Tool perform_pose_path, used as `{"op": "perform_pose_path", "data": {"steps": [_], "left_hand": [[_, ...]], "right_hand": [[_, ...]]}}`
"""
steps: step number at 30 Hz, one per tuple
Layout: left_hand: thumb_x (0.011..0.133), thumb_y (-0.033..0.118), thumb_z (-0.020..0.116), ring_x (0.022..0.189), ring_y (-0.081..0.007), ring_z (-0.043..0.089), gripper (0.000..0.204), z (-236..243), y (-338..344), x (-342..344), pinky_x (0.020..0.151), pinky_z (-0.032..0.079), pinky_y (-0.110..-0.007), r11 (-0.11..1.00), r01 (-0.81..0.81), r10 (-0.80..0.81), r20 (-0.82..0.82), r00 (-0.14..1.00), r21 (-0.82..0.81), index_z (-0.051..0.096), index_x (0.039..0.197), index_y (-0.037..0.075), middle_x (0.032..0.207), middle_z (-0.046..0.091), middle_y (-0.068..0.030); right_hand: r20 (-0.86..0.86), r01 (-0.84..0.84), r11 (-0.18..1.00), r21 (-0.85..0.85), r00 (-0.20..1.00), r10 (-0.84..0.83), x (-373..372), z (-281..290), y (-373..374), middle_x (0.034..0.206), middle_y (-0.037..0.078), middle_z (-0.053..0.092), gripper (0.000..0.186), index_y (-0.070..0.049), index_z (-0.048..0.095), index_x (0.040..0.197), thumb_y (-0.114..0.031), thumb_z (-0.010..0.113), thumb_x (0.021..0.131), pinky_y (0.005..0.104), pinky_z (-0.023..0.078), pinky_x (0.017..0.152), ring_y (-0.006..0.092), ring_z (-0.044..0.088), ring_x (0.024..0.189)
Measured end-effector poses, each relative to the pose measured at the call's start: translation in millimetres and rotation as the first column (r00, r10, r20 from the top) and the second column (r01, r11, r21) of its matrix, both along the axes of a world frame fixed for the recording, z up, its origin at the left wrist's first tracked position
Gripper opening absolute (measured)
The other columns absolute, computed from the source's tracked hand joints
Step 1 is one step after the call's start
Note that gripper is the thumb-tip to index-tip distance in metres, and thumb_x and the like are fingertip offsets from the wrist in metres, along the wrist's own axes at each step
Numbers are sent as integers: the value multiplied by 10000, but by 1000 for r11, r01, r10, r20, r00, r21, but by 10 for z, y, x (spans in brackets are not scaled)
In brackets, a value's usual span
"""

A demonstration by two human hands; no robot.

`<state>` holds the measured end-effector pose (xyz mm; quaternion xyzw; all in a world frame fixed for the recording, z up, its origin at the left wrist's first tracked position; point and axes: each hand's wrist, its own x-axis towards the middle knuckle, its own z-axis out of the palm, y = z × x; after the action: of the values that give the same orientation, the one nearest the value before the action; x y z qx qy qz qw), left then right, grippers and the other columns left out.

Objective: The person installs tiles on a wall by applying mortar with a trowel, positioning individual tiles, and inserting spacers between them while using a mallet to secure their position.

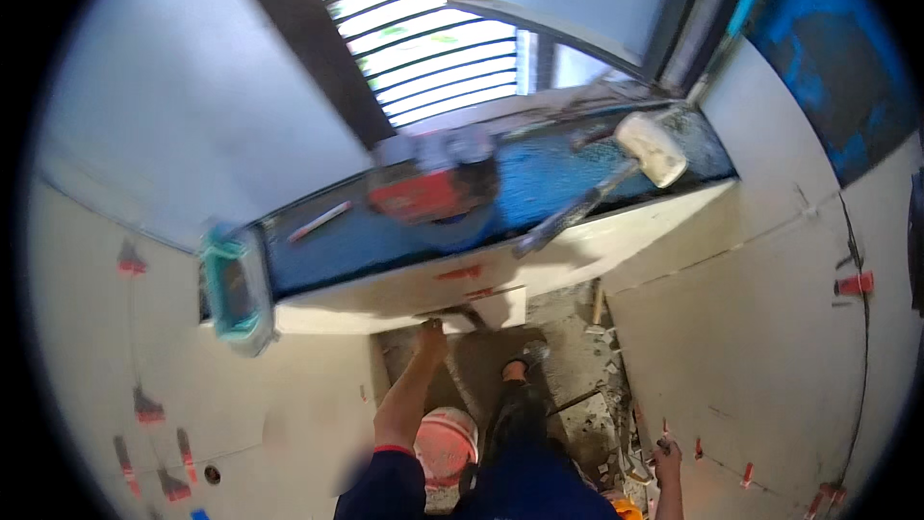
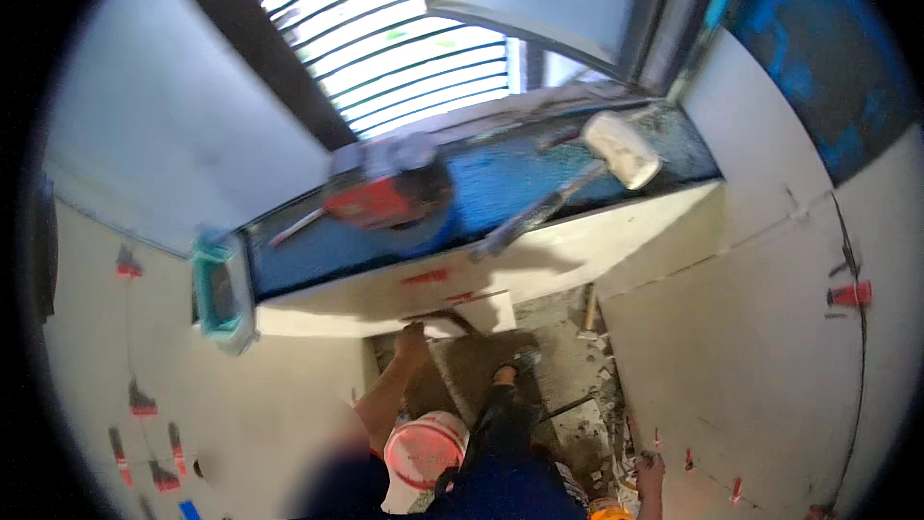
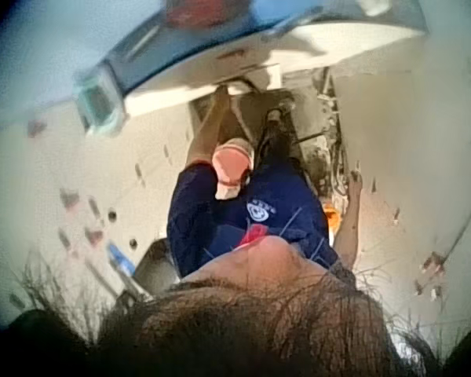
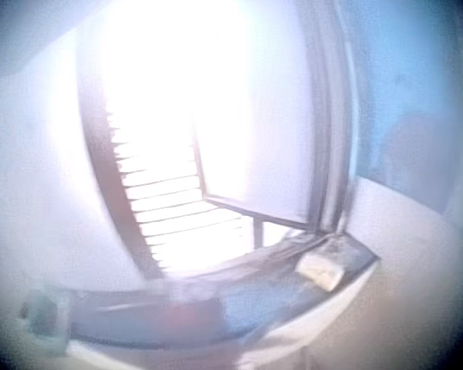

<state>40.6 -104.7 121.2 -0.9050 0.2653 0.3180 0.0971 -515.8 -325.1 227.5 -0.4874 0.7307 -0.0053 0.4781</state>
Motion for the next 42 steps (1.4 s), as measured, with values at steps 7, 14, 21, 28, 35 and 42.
{"op": "perform_pose_path", "data": {"steps": [7, 14, 21, 28, 35, 42], "left_hand": [[845, 154, 607, 1288, -328, 421, 573, -1326, -166, 101, 1079, 345, -433, 984, 121, -142, 160, 977, 129, 426, 1379, 55, 1402, 430, -187], [894, 173, 570, 986, -298, 625, 240, -2140, 494, -20, 800, 505, -405, 928, 204, -172, -126, 977, 313, 650, 1086, 55, 1073, 652, -124], [784, 187, 607, 803, -326, 646, 137, -577, 24, -373, 711, 498, -462, 846, 447, -461, 22, 887, -292, 643, 844, 69, 827, 652, -149], [713, 209, 655, 795, -279, 660, 183, 1135, -677, -1096, 671, 505, -450, 559, 769, -778, 126, 616, -309, 611, 873, 131, 818, 658, -77], [718, 194, 624, 844, -217, 643, 240, 2512, -1365, -1784, 888, 463, -402, -94, 805, -882, 424, 206, -586, 635, 955, 162, 827, 621, -11], [749, 162, 626, 958, -235, 636, 269, 3138, -2203, -2797, 1086, 341, -474, -386, 801, -873, 462, -157, -458, 644, 1012, 106, 906, 654, -43]], "right_hand": [[-116, -247, 969, -8, 963, 245, -516, -76, 331, 802, 111, 680, 250, 30, 640, 1012, -164, 633, 855, 302, 531, 644, 161, 649, 684], [-82, -140, 972, 188, 984, 158, -1331, -495, 1271, 799, 90, 693, 230, -27, 678, 942, -239, 628, 871, 307, 538, 676, 177, 670, 704], [-85, -375, 908, 190, 915, 395, -371, -453, 1071, 956, 149, 683, 366, -60, 663, 1069, -353, 534, 892, 394, 511, 804, 288, 657, 906], [252, -481, 876, -30, 845, 472, 1405, 6, 604, 1084, 182, 655, 615, -99, 573, 1266, -534, 618, 835, 397, 485, 866, 312, 630, 999], [426, -766, 565, -306, 420, 801, 1733, 1889, 135, 1104, 194, 649, 670, -47, 557, 1228, -567, 623, 811, 427, 477, 858, 341, 629, 998], [-177, -837, 532, -127, 547, 818, 903, 1770, 91, 932, 206, 645, 430, -78, 626, 1114, -414, 586, 848, 445, 495, 796, 391, 633, 885]]}}
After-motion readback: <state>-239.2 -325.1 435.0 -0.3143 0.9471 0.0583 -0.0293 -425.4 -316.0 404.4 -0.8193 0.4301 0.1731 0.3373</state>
